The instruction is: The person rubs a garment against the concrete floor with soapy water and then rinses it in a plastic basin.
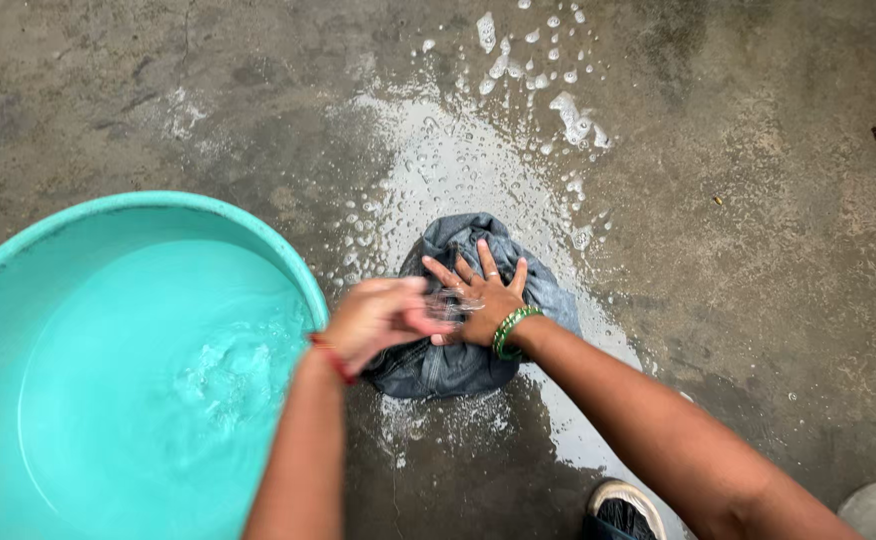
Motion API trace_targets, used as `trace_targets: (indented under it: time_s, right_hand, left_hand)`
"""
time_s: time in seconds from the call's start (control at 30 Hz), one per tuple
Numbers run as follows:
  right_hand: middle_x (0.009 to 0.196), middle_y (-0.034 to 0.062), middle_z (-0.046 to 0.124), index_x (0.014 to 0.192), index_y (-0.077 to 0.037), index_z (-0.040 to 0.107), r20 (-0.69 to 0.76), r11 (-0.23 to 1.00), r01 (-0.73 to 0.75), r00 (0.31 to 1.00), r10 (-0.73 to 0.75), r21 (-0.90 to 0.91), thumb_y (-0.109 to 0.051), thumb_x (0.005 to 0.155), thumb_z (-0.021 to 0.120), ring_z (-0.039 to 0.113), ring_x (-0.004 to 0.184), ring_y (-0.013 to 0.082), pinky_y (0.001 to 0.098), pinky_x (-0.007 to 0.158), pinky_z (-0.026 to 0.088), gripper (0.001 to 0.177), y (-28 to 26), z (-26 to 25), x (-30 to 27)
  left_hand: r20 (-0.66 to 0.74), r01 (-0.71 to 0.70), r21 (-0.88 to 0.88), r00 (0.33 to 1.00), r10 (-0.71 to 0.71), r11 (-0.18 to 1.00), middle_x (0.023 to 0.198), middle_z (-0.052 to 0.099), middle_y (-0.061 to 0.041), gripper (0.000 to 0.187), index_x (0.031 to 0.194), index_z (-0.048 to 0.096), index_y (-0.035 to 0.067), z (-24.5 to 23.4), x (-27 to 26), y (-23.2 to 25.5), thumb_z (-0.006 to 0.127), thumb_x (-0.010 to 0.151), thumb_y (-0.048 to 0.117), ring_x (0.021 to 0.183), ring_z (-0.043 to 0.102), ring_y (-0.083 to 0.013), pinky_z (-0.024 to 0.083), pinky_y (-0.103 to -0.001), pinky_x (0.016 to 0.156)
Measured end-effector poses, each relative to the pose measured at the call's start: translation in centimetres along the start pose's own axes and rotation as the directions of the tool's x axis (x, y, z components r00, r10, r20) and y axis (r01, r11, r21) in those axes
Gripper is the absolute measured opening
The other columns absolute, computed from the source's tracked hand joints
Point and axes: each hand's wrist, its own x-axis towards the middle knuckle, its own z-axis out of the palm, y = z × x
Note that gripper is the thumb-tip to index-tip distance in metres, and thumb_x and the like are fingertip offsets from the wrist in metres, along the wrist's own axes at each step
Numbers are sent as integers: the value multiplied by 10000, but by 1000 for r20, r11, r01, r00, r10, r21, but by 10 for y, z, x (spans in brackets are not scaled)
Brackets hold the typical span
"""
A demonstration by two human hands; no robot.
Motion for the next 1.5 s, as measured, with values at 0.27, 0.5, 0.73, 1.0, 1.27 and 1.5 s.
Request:
trace_targets:
  time_s: [0.27,0.5,0.73,1.0,1.27,1.5]
  right_hand:
    - [1410,134,714,1389,-168,662,-488,567,129,680,547,814,-477,982,556,702,1270,256,406,1051,565,522,131,52,-7]
    - [1489,106,575,1476,-96,572,-660,413,559,736,153,719,-440,987,623,517,1394,247,369,1155,359,601,53,-14,-27]
    - [1217,115,692,1250,-152,740,-860,764,575,507,-52,293,-325,932,693,669,1094,265,376,968,533,365,46,-33,-56]
    - [927,178,735,1026,-67,772,-705,937,201,706,64,286,-323,896,735,703,833,372,464,745,557,289,63,-20,23]
    - [1142,192,706,1084,-51,729,-810,886,420,579,-97,194,-163,808,772,643,1130,385,468,970,497,301,51,27,17]
    - [1251,100,739,1161,-119,788,-610,844,229,780,139,485,-379,822,743,602,1245,287,468,1063,442,429,119,26,30]
  left_hand:
    - [-379,79,921,391,838,380,1318,678,-140,407,1267,671,115,0,76,-41,556,1021,417,1184,598,-334,439,-458,971]
    - [-335,-459,182,803,494,870,1383,578,-99,538,1419,494,57,68,85,-45,606,990,361,1235,552,-175,439,-362,1058]
    - [-432,-424,625,511,743,655,1210,664,-160,422,1316,571,49,99,31,-34,606,1008,336,1103,645,-289,497,-421,964]
    - [-521,427,842,801,295,329,978,699,-254,479,1110,630,125,78,49,-2,561,910,555,952,663,-481,494,-593,817]
    - [-247,132,968,646,723,212,944,719,-236,544,1210,643,112,59,47,-38,574,930,573,873,701,-447,525,-575,814]
    - [-533,501,844,823,197,189,1268,652,-109,611,1039,738,152,39,55,12,612,823,709,1317,529,-298,395,-541,1089]
